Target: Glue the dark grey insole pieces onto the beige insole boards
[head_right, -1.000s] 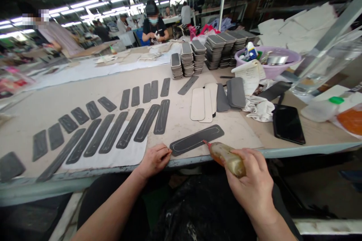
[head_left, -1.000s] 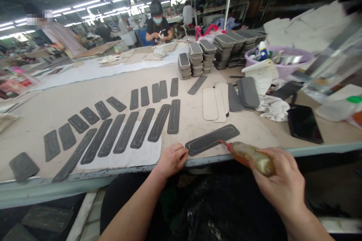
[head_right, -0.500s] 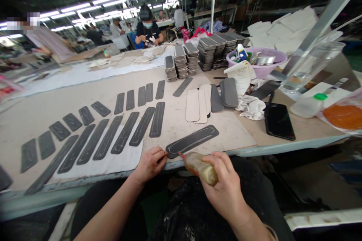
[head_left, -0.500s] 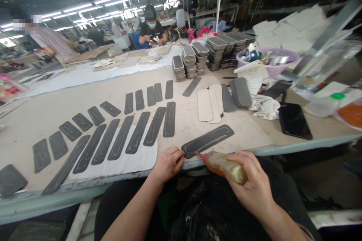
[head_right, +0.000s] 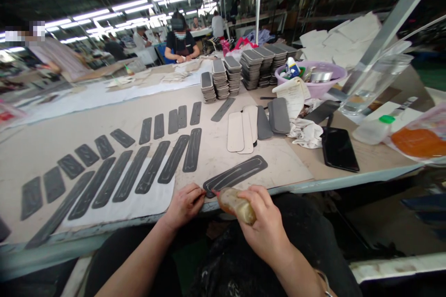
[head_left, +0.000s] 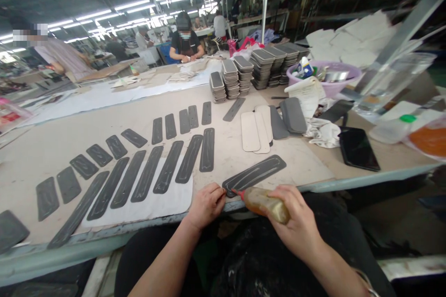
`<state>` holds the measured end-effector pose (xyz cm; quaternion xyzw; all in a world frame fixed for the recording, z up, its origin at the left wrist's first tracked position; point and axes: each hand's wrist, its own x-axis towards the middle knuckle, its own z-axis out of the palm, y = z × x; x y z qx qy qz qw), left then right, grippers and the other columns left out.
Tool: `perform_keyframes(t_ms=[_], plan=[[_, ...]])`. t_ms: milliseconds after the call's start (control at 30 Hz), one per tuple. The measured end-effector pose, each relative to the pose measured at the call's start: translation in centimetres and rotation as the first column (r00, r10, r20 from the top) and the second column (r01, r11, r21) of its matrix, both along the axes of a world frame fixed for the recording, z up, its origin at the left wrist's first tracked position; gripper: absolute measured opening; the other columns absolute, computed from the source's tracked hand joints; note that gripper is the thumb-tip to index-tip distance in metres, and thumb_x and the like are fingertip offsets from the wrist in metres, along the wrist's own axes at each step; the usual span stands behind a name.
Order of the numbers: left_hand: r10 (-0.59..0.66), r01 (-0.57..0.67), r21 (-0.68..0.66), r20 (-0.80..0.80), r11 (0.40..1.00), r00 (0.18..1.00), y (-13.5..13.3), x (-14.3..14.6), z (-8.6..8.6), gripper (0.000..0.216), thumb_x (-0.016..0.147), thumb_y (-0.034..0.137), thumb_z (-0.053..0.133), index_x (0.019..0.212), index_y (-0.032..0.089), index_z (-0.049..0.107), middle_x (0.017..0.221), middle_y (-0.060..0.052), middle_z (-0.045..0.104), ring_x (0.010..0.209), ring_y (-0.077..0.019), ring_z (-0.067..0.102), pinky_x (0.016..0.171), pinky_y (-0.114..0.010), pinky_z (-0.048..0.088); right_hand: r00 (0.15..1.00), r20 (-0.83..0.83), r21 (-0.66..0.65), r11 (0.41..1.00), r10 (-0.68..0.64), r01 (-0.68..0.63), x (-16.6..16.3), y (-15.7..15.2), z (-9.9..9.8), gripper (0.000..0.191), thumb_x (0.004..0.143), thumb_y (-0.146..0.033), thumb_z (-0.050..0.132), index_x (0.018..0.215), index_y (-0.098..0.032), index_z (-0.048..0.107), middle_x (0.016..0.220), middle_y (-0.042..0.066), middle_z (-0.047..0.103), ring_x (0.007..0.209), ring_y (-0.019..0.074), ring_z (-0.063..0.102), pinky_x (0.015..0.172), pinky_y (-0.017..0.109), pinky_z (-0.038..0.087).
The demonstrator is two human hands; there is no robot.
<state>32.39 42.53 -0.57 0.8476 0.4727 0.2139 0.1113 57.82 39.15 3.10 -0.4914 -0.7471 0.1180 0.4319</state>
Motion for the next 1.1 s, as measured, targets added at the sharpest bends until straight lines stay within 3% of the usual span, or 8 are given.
perform_keyframes(t_ms=[67, 200, 267, 433, 700, 800, 967, 1100], plan=[[0.001, -0.001, -0.007, 0.014, 1.000, 1.000, 0.0, 0.0, 0.0, 0.018, 0.088, 0.019, 0.044, 0.087, 0.016, 0.061, 0.081, -0.005, 0.057, 0.077, -0.0148, 0.055, 0.072, -0.028, 0.047, 0.999, 0.023, 0.035, 0.999, -0.038, 0.037, 0.4, 0.0, 0.0, 0.029, 0.075, -0.018, 0.058, 0.103, -0.022, 0.052, 0.101, 0.008, 0.050, 0.093, 0.0203, 0.054, 0.078, 0.034, 0.050], [-0.001, 0.002, -0.009, 0.031, 1.000, 1.000, 0.0, 0.1, 0.2, 0.018, 0.088, 0.019, 0.043, 0.084, 0.015, 0.060, 0.080, -0.005, 0.056, 0.076, -0.0145, 0.054, 0.072, -0.028, 0.046, 0.942, 0.058, 0.130, 0.938, -0.331, 0.322, 2.7, 0.8, 0.0, 0.028, 0.074, -0.025, 0.062, 0.101, -0.021, 0.054, 0.099, 0.008, 0.052, 0.091, 0.0226, 0.055, 0.078, 0.037, 0.049], [-0.002, 0.003, -0.010, 0.039, 1.000, 0.999, 0.0, 0.1, 0.2, 0.018, 0.088, 0.018, 0.042, 0.084, 0.015, 0.060, 0.080, -0.005, 0.056, 0.076, -0.0145, 0.054, 0.072, -0.029, 0.046, 0.913, 0.062, 0.135, 0.910, -0.402, 0.392, 3.3, 1.0, 0.1, 0.027, 0.075, -0.028, 0.062, 0.100, -0.021, 0.054, 0.099, 0.008, 0.051, 0.089, 0.0226, 0.055, 0.076, 0.037, 0.049], [0.009, -0.008, -0.018, 0.052, 1.000, 0.999, 0.0, 0.1, 0.3, 0.018, 0.088, 0.018, 0.043, 0.084, 0.015, 0.060, 0.080, -0.005, 0.055, 0.077, -0.0143, 0.053, 0.073, -0.029, 0.046, 0.957, 0.040, 0.095, 0.954, -0.288, 0.284, 3.6, 1.0, 0.8, 0.025, 0.076, -0.025, 0.061, 0.099, -0.021, 0.053, 0.095, 0.006, 0.052, 0.088, 0.0209, 0.055, 0.078, 0.036, 0.048], [0.000, 0.002, -0.034, 0.043, 0.999, 0.999, 0.1, 0.2, 0.4, 0.017, 0.088, 0.018, 0.043, 0.084, 0.015, 0.060, 0.079, -0.005, 0.055, 0.076, -0.0143, 0.053, 0.072, -0.028, 0.046, 0.829, 0.016, 0.139, 0.822, -0.559, 0.552, 7.7, 2.0, 1.4, 0.025, 0.075, -0.037, 0.062, 0.093, -0.021, 0.056, 0.084, 0.007, 0.055, 0.085, 0.0264, 0.054, 0.077, 0.041, 0.045], [-0.004, 0.005, -0.034, 0.043, 0.999, 0.999, 0.2, 0.2, 0.4, 0.016, 0.087, 0.018, 0.043, 0.084, 0.015, 0.059, 0.080, -0.005, 0.055, 0.076, -0.0148, 0.054, 0.072, -0.029, 0.046, 0.835, 0.026, 0.134, 0.829, -0.550, 0.543, 7.7, 2.0, 1.2, 0.026, 0.075, -0.038, 0.062, 0.092, -0.021, 0.056, 0.085, 0.007, 0.054, 0.084, 0.0260, 0.054, 0.076, 0.041, 0.045], [-0.002, 0.003, -0.024, 0.054, 1.000, 0.999, 0.0, 0.1, 0.3, 0.015, 0.087, 0.017, 0.044, 0.085, 0.016, 0.059, 0.080, -0.005, 0.055, 0.076, -0.0152, 0.054, 0.072, -0.030, 0.047, 0.905, 0.005, 0.097, 0.901, -0.425, 0.423, 6.6, 1.8, 1.2, 0.027, 0.075, -0.040, 0.062, 0.093, -0.021, 0.054, 0.085, 0.005, 0.055, 0.079, 0.0227, 0.054, 0.072, 0.038, 0.045], [-0.009, 0.010, -0.021, 0.068, 1.000, 0.998, 0.1, 0.2, 0.2, 0.016, 0.087, 0.017, 0.043, 0.084, 0.017, 0.059, 0.079, -0.005, 0.056, 0.075, -0.0157, 0.055, 0.071, -0.031, 0.048, 0.855, -0.004, 0.127, 0.848, -0.519, 0.515, 6.7, 2.5, 1.1, 0.027, 0.076, -0.040, 0.061, 0.094, -0.021, 0.054, 0.087, 0.006, 0.054, 0.083, 0.0238, 0.053, 0.075, 0.039, 0.045]])
